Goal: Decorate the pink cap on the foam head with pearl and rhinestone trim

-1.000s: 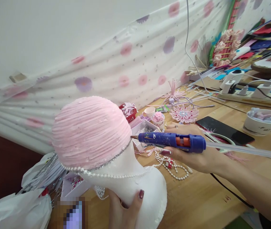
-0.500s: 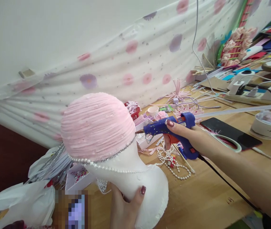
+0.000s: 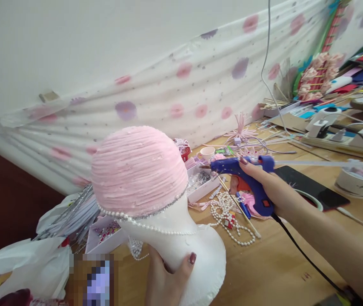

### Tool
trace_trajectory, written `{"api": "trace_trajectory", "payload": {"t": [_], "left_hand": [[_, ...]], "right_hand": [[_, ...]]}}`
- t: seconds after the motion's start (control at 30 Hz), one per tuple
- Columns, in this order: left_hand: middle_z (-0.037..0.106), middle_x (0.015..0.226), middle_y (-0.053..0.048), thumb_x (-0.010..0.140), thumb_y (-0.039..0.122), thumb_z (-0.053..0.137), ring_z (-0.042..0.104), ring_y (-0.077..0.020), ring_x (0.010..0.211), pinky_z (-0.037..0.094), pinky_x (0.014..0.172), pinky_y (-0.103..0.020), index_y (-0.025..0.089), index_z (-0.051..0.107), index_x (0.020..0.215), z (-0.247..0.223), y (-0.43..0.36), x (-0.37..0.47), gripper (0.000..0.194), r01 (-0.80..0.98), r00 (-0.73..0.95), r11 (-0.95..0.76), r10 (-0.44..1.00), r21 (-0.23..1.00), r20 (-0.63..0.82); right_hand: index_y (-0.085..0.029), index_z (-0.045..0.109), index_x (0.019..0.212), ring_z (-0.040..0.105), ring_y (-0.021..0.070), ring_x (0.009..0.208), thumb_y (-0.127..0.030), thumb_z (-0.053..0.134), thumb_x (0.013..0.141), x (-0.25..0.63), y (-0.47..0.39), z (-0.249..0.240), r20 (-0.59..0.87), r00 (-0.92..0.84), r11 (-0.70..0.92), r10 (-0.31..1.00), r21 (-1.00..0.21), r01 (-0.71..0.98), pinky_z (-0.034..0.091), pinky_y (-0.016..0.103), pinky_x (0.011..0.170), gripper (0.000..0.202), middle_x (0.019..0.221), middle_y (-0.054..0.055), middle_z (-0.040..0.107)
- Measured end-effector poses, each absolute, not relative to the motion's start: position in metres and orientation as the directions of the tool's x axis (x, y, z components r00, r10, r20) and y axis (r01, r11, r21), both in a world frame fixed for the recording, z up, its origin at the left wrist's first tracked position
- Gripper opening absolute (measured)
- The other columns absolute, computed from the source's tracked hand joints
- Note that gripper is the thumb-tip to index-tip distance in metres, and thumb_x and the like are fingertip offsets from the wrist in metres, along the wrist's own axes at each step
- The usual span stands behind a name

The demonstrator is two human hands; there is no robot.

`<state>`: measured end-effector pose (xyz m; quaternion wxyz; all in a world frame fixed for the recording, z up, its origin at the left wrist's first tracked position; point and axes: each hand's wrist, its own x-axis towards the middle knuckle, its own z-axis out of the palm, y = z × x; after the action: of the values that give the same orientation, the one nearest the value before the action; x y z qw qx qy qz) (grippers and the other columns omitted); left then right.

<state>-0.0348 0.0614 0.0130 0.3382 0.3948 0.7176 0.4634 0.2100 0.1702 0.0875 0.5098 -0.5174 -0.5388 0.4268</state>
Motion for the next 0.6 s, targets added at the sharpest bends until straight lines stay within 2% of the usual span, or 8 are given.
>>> {"api": "trace_trajectory", "payload": {"t": [0.1, 0.17, 0.23, 0.33, 0.4, 0.47, 0.53, 0.6], "left_hand": [[0.074, 0.112, -0.013, 0.069, 0.042, 0.074, 0.073, -0.0359, 0.105, 0.057, 0.095, -0.05, 0.02, 0.042, 0.137, 0.009, 0.061, -0.035, 0.078, 0.307, -0.459, 0.246, 0.884, 0.919, -0.083], [0.074, 0.11, -0.012, 0.069, 0.044, 0.076, 0.072, -0.037, 0.105, 0.059, 0.093, -0.052, 0.021, 0.043, 0.137, 0.009, 0.06, -0.034, 0.078, 0.34, -0.463, 0.238, 0.884, 0.91, -0.059], [0.074, 0.108, -0.012, 0.068, 0.048, 0.076, 0.072, -0.0388, 0.105, 0.059, 0.092, -0.053, 0.021, 0.045, 0.135, 0.012, 0.059, -0.033, 0.079, 0.363, -0.472, 0.245, 0.88, 0.899, -0.049], [0.071, 0.114, -0.015, 0.064, 0.054, 0.077, 0.069, -0.041, 0.111, 0.057, 0.096, -0.055, 0.018, 0.046, 0.132, 0.02, 0.058, -0.03, 0.084, 0.379, -0.484, 0.276, 0.873, 0.883, -0.065], [0.068, 0.122, -0.017, 0.061, 0.057, 0.077, 0.065, -0.0419, 0.119, 0.054, 0.102, -0.055, 0.017, 0.044, 0.134, 0.026, 0.056, -0.028, 0.09, 0.38, -0.475, 0.273, 0.877, 0.884, -0.066], [0.065, 0.129, -0.017, 0.059, 0.058, 0.077, 0.061, -0.0421, 0.126, 0.052, 0.106, -0.056, 0.018, 0.044, 0.135, 0.03, 0.054, -0.026, 0.093, 0.38, -0.463, 0.263, 0.884, 0.887, -0.064], [0.064, 0.133, -0.017, 0.06, 0.059, 0.076, 0.059, -0.0418, 0.13, 0.049, 0.109, -0.056, 0.018, 0.045, 0.135, 0.033, 0.053, -0.024, 0.091, 0.383, -0.462, 0.257, 0.885, 0.887, -0.057], [0.064, 0.133, -0.017, 0.062, 0.059, 0.075, 0.058, -0.0411, 0.132, 0.048, 0.111, -0.056, 0.018, 0.045, 0.135, 0.034, 0.052, -0.023, 0.089, 0.382, -0.461, 0.244, 0.886, 0.891, -0.045]], "right_hand": [[-0.018, 0.074, 0.076, 0.045, 0.0098, 0.043, -0.084, 0.066, 0.07, 0.244, 0.145, 0.076, 0.097, 0.109, 0.076, 0.989, -0.98, 0.185, 0.032, 0.023, 0.036, 0.067, 0.066, 0.006, 0.068], [-0.02, 0.076, 0.087, 0.045, 0.0105, 0.044, -0.08, 0.076, 0.062, 0.271, 0.129, 0.068, 0.054, 0.195, 0.003, 0.979, -0.967, 0.253, 0.035, 0.024, 0.037, 0.065, 0.067, 0.005, 0.069], [-0.021, 0.074, 0.085, 0.046, 0.0123, 0.044, -0.075, 0.082, 0.057, 0.297, 0.116, 0.061, -0.017, 0.279, -0.122, 0.96, -0.923, 0.364, 0.038, 0.026, 0.038, 0.061, 0.058, 0.001, 0.062], [-0.023, 0.07, 0.077, 0.044, 0.0117, 0.043, -0.071, 0.08, 0.063, 0.327, 0.107, 0.052, -0.058, 0.322, -0.223, 0.945, -0.834, 0.504, 0.038, 0.025, 0.038, 0.051, 0.05, -0.003, 0.054], [-0.023, 0.073, 0.081, 0.051, 0.0133, 0.049, -0.068, 0.078, 0.068, 0.339, 0.108, 0.045, -0.089, 0.19, -0.181, 0.978, -0.811, 0.556, 0.042, 0.025, 0.042, 0.047, 0.059, -0.001, 0.061], [-0.023, 0.077, 0.088, 0.062, 0.0175, 0.061, -0.062, 0.079, 0.07, 0.344, 0.112, 0.038, -0.174, -0.034, -0.122, 0.984, -0.802, 0.585, 0.051, 0.027, 0.051, 0.043, 0.071, 0.002, 0.07], [-0.025, 0.08, 0.091, 0.069, 0.0223, 0.074, -0.056, 0.083, 0.066, 0.343, 0.117, 0.031, -0.221, -0.181, -0.066, 0.958, -0.787, 0.614, 0.057, 0.03, 0.063, 0.04, 0.081, 0.003, 0.076], [-0.027, 0.082, 0.087, 0.073, 0.0261, 0.081, -0.052, 0.089, 0.058, 0.339, 0.123, 0.024, -0.204, -0.23, -0.001, 0.952, -0.749, 0.662, 0.059, 0.032, 0.072, 0.04, 0.086, 0.002, 0.078]]}}
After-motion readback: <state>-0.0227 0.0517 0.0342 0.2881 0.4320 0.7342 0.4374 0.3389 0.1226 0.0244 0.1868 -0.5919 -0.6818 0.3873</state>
